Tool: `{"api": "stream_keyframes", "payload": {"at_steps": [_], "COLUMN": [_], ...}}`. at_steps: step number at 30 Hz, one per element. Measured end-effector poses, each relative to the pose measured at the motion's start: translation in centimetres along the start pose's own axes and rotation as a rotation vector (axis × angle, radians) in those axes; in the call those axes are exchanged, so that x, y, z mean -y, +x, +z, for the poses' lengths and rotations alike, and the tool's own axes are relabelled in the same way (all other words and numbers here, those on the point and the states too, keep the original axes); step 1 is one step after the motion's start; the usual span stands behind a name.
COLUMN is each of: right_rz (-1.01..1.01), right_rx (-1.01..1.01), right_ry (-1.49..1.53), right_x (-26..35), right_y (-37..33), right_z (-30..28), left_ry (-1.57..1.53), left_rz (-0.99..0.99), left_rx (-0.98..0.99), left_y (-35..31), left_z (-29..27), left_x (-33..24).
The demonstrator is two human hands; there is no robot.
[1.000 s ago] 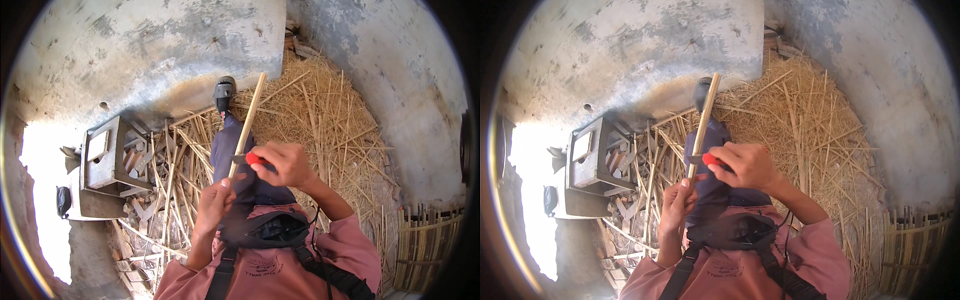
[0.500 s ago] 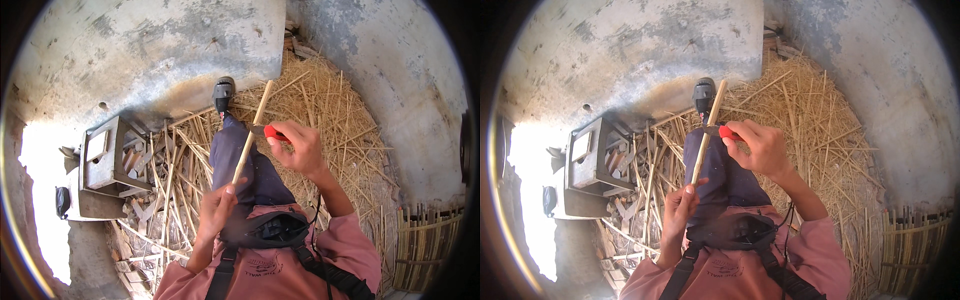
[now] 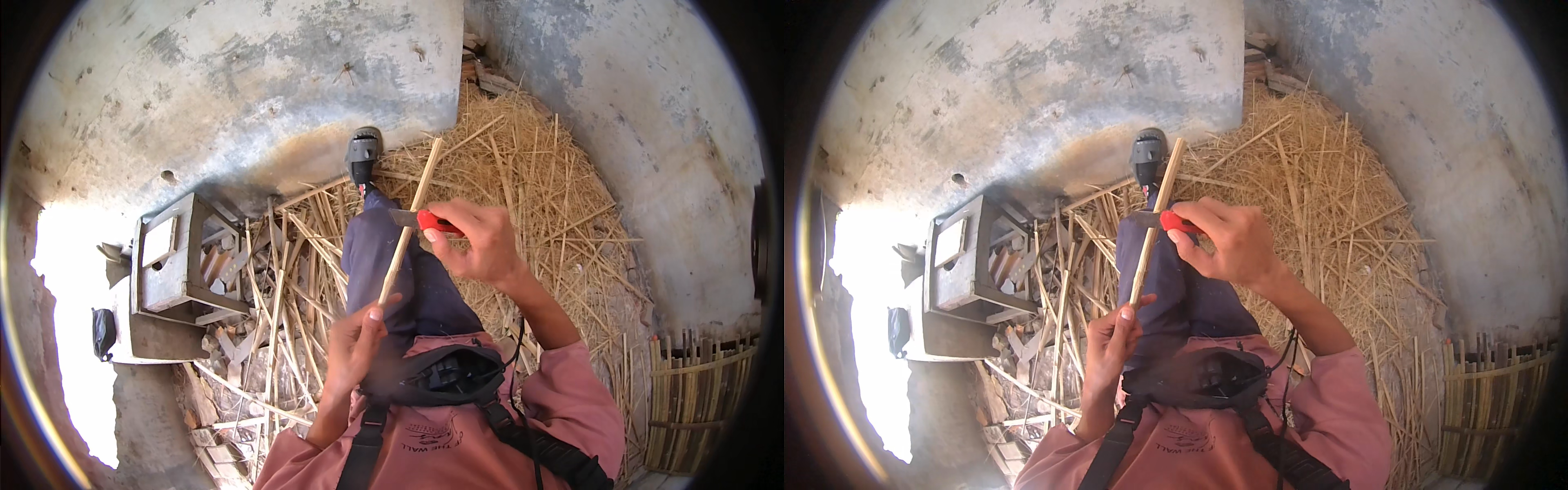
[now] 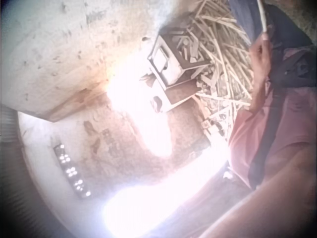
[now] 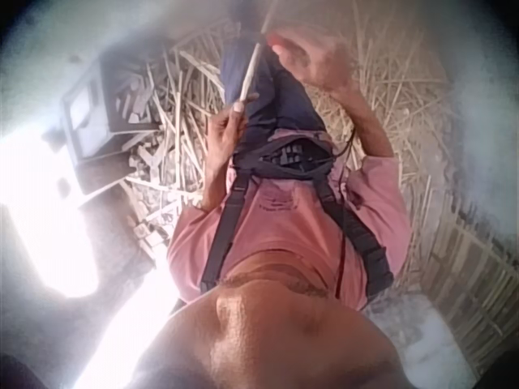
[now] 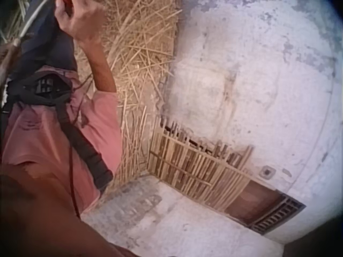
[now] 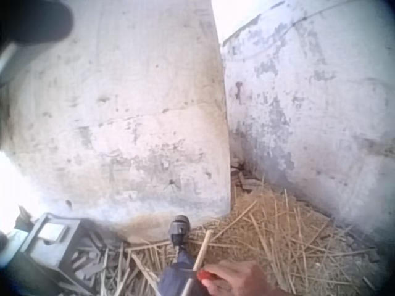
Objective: The person is shaving a thin strip of wood using a small red-handled utility knife, holding the wood in one hand and making controlled downward strokes with the knife to remove thin layers from the surface.
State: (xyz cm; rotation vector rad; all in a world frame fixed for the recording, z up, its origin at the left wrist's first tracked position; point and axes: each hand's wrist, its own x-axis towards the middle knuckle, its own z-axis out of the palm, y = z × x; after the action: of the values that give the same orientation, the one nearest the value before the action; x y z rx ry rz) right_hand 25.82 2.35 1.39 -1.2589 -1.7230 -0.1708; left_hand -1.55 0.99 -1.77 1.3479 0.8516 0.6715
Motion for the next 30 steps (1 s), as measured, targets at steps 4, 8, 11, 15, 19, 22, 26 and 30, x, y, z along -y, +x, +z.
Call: {"api": "stream_keyframes", "payload": {"at_steps": [4,8,11,15,19,22,26,30], "right_rz": [-0.019,-0.057,-0.023,-0.038,-0.008,0.044,0.063,0.052], "right_rx": [-0.030,-0.031,-0.084,-0.059,-0.143,-0.149,-0.118,-0.109], "right_ry": [-0.011,-0.070,-0.072,-0.141,-0.155,-0.160,-0.156,-0.162], "right_x": [-0.4,-0.7,-1.5,-1.8,-4.4,-4.8,-5.1,-5.2], "right_y": [0.2,0.4,0.7,0.9,1.5,2.1,2.1,1.5], "right_z": [0.0,0.1,0.0,-0.3,-0.6,-0.5,-0.2,0.5], "left_ry": [0.004,0.009,-0.011,-0.014,-0.004,0.010,0.022,0.045], "left_rz": [0.057,0.032,0.025,0.013,-0.012,-0.013,-0.012,-0.066], "left_rx": [-0.046,-0.060,-0.034,-0.030,-0.022,-0.013,-0.022,-0.011], "left_y": [0.1,0.0,0.3,0.5,0.4,0.4,0.4,0.4], "left_z": [0.4,0.4,0.1,0.0,-0.3,-0.8,-1.0,-1.5], "left_x": [0.1,0.0,0.5,0.6,0.6,1.5,2.2,2.0]}}
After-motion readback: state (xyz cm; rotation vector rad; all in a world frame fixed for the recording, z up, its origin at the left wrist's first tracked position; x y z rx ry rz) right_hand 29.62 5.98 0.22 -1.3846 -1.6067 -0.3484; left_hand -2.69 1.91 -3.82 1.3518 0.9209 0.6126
